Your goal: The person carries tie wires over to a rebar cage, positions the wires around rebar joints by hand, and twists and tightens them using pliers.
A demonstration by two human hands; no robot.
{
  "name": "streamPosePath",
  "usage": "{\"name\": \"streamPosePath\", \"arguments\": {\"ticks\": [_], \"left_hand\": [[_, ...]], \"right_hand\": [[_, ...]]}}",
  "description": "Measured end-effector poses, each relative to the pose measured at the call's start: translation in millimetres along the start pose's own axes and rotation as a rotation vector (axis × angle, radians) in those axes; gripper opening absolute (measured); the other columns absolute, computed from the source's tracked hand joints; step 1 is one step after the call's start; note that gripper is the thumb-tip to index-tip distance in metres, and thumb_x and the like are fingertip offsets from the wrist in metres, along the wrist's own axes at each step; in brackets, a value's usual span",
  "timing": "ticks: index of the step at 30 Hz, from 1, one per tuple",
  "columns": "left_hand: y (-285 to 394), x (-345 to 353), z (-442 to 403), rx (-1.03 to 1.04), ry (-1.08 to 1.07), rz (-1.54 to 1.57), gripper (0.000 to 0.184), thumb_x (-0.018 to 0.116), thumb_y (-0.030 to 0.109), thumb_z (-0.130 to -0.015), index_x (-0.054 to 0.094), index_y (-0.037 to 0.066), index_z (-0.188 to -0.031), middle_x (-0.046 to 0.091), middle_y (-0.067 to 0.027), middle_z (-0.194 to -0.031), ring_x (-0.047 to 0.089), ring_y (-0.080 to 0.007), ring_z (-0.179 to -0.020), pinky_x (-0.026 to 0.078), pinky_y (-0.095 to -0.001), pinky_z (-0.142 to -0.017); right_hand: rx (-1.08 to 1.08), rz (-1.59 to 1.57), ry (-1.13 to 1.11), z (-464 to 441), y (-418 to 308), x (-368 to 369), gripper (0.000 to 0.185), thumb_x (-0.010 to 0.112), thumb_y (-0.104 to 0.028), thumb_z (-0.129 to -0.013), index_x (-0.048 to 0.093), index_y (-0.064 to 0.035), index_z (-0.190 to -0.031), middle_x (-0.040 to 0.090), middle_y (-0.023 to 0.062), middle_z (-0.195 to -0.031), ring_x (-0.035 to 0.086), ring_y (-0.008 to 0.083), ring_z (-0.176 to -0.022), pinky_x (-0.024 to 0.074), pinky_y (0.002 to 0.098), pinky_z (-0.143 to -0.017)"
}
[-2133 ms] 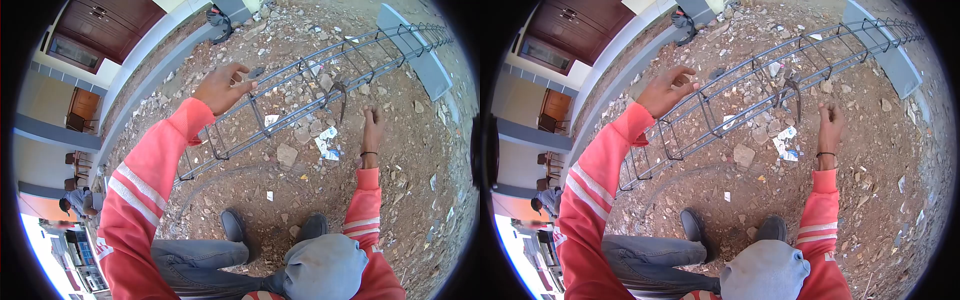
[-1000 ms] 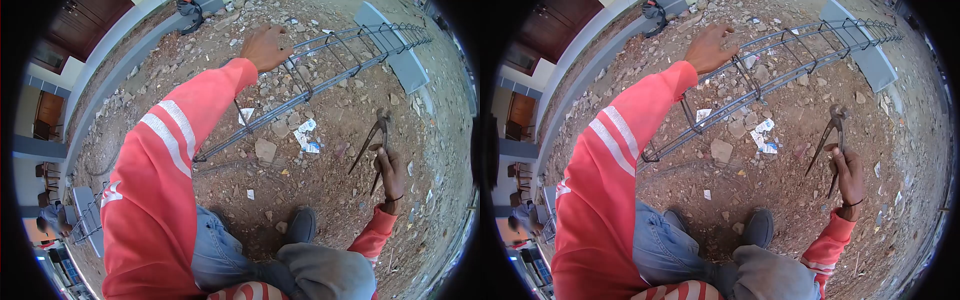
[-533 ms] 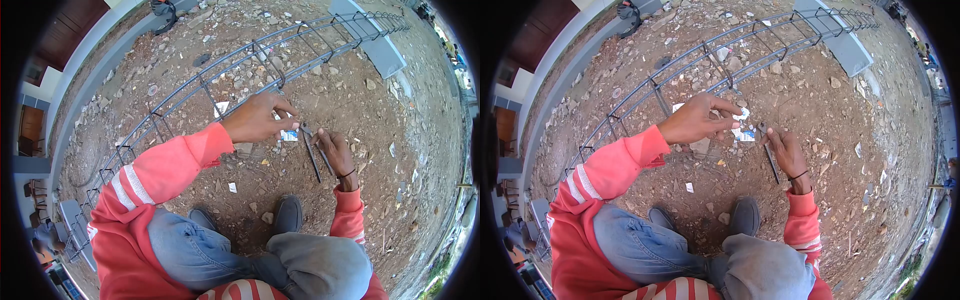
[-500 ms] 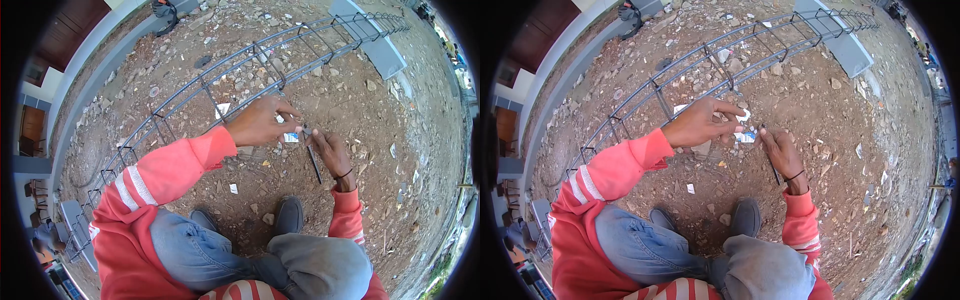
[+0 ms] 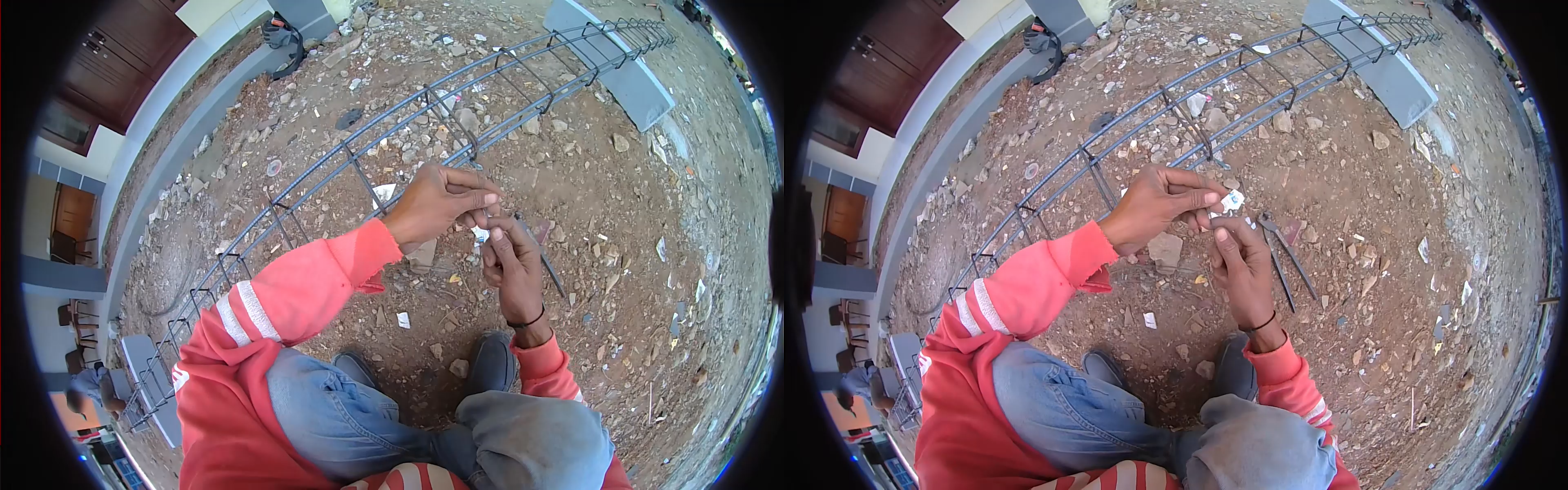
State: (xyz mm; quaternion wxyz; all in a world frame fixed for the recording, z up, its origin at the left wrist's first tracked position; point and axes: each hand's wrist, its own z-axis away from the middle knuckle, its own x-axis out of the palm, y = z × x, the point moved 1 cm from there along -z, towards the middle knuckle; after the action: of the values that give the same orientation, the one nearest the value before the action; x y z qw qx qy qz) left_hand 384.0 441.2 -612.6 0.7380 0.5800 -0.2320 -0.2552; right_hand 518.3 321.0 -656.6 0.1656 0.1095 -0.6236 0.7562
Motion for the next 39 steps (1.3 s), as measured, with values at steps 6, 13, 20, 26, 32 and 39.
{"name": "streamPosePath", "arguments": {"ticks": [6,13,20,26,32,39], "left_hand": [[5.8,-11.0,1.6,-0.023,-0.024,0.165,0.028,0.071,0.016,-0.091,0.069,0.000,-0.114,0.072,-0.0081,-0.100,0.064,-0.0093,-0.074,0.053,-0.0231,-0.066],[10.4,-9.4,2.7,-0.077,-0.021,0.192,0.032,0.073,0.015,-0.089,0.067,0.002,-0.118,0.070,-0.0044,-0.096,0.063,-0.0087,-0.075,0.052,-0.0239,-0.065],[30.3,-12.8,6.4,0.166,-0.277,0.053,0.052,0.072,0.003,-0.085,0.056,0.006,-0.134,0.062,0.0001,-0.085,0.060,-0.0077,-0.073,0.051,-0.0244,-0.066],[19.7,-8.9,9.3,0.272,-0.110,-0.291,0.059,0.071,0.001,-0.083,0.051,0.006,-0.139,0.065,-0.0015,-0.084,0.061,-0.0070,-0.075,0.051,-0.0241,-0.068],[27.4,-5.5,12.6,0.255,-0.015,-0.337,0.046,0.069,0.006,-0.086,0.059,0.006,-0.131,0.068,-0.0026,-0.088,0.061,-0.0063,-0.072,0.051,-0.0239,-0.065],[16.2,5.0,9.4,0.223,-0.086,-0.404,0.041,0.068,0.007,-0.087,0.064,0.008,-0.128,0.068,-0.0023,-0.089,0.061,-0.0054,-0.075,0.049,-0.0233,-0.063]], "right_hand": [[0.079,-0.264,-0.091,5.0,-0.7,-3.4,0.023,0.053,-0.022,-0.102,0.062,-0.0067,-0.118,0.043,-0.0060,-0.064,0.031,0.0018,-0.050,0.0217,0.0202,-0.044],[-0.036,0.049,0.038,2.1,-11.4,-3.1,0.021,0.058,-0.017,-0.099,0.064,-0.0022,-0.114,0.045,-0.0053,-0.065,0.032,0.0019,-0.050,0.0233,0.0202,-0.044],[0.133,-0.070,-0.191,10.8,-19.1,-11.7,0.019,0.060,-0.015,-0.098,0.065,-0.0027,-0.112,0.043,-0.0069,-0.062,0.032,0.0022,-0.050,0.0243,0.0206,-0.045],[-0.036,0.226,0.071,6.4,-19.4,4.8,0.016,0.062,-0.017,-0.097,0.069,-0.0048,-0.105,0.045,-0.0079,-0.061,0.034,0.0018,-0.051,0.0237,0.0205,-0.047],[0.095,0.130,0.031,9.9,-16.7,0.2,0.017,0.060,-0.018,-0.098,0.070,-0.0043,-0.103,0.043,-0.0077,-0.060,0.032,0.0021,-0.051,0.0234,0.0209,-0.047],[0.020,0.079,0.075,6.2,-11.8,-1.8,0.019,0.059,-0.019,-0.099,0.070,-0.0037,-0.102,0.044,-0.0065,-0.060,0.034,0.0025,-0.051,0.0247,0.0214,-0.046]]}}
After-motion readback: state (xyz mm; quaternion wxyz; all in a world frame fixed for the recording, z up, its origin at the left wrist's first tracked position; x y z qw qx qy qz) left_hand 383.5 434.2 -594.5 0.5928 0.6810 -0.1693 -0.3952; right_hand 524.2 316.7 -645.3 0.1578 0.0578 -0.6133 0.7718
